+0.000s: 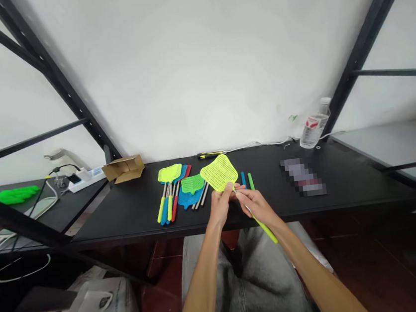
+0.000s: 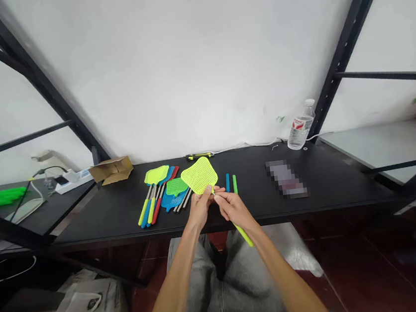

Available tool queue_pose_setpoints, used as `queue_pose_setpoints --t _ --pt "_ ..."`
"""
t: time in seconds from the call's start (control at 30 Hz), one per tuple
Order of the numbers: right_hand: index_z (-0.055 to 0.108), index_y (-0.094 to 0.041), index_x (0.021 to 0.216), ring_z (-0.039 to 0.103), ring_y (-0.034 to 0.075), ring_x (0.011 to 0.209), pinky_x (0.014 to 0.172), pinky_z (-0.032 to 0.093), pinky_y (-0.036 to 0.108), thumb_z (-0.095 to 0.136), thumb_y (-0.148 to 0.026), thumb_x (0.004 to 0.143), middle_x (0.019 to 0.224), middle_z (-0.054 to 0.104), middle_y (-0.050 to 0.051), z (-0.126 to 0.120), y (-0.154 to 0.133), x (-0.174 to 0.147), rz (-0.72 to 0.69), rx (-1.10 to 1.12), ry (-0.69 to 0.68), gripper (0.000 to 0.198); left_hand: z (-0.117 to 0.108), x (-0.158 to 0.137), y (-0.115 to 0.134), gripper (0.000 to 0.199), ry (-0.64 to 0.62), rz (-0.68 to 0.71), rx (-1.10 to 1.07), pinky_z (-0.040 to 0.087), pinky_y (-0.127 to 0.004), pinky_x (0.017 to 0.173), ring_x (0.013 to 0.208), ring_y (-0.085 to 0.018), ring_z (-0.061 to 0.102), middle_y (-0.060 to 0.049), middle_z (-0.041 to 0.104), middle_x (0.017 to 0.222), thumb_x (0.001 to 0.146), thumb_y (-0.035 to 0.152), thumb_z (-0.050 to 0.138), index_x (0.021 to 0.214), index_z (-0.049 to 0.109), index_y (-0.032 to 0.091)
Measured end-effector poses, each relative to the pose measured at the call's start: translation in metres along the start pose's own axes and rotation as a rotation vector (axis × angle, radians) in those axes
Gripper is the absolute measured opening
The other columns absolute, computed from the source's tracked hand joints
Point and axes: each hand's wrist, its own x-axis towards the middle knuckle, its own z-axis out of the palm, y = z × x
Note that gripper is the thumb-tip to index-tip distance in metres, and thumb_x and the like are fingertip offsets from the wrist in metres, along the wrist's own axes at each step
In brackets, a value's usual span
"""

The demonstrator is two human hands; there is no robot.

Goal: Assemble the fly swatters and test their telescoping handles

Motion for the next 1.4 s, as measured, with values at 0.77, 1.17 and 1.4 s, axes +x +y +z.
queue_pose_setpoints --t 0.77,1.17,1.4 --pt "0.067 -0.015 0.107 0.066 0.013 0.055 0.041 0.039 0.019 0.052 -0.062 0.088 0.086 0.072 0.008 0.009 0.007 0.005 0.131 0.118 0.220 0.052 -0.031 -0.055 0.074 0.036 0.197 0.127 1.257 0.042 -0.024 0.065 0.067 -0.015 0.064 -0.003 0.072 0.075 0.097 0.040 0.040 0.109 0.069 0.020" --pt "0.070 -0.014 0.099 0.062 0.012 0.050 0.041 0.039 0.020 0.046 -0.065 0.090 0.082 0.070 0.009 0.013 0.009 0.006 0.127 0.089 0.282 0.057 -0.185 -0.008 0.128 0.036 0.490 -0.231 1.678 0.045 -0.032 0.076 0.098 -0.030 0.066 -0.007 0.075 0.100 0.087 0.044 0.048 0.098 0.077 0.025" --pt "0.070 -0.014 0.096 0.061 0.012 0.050 0.042 0.038 0.021 0.046 -0.065 0.090 0.080 0.070 0.008 0.013 0.008 0.004 0.127 0.084 0.288 0.057 -0.181 -0.001 0.117 0.046 0.444 -0.238 1.673 0.046 -0.032 0.077 0.098 -0.028 0.065 -0.007 0.073 0.098 0.085 0.053 0.048 0.113 0.072 0.025"
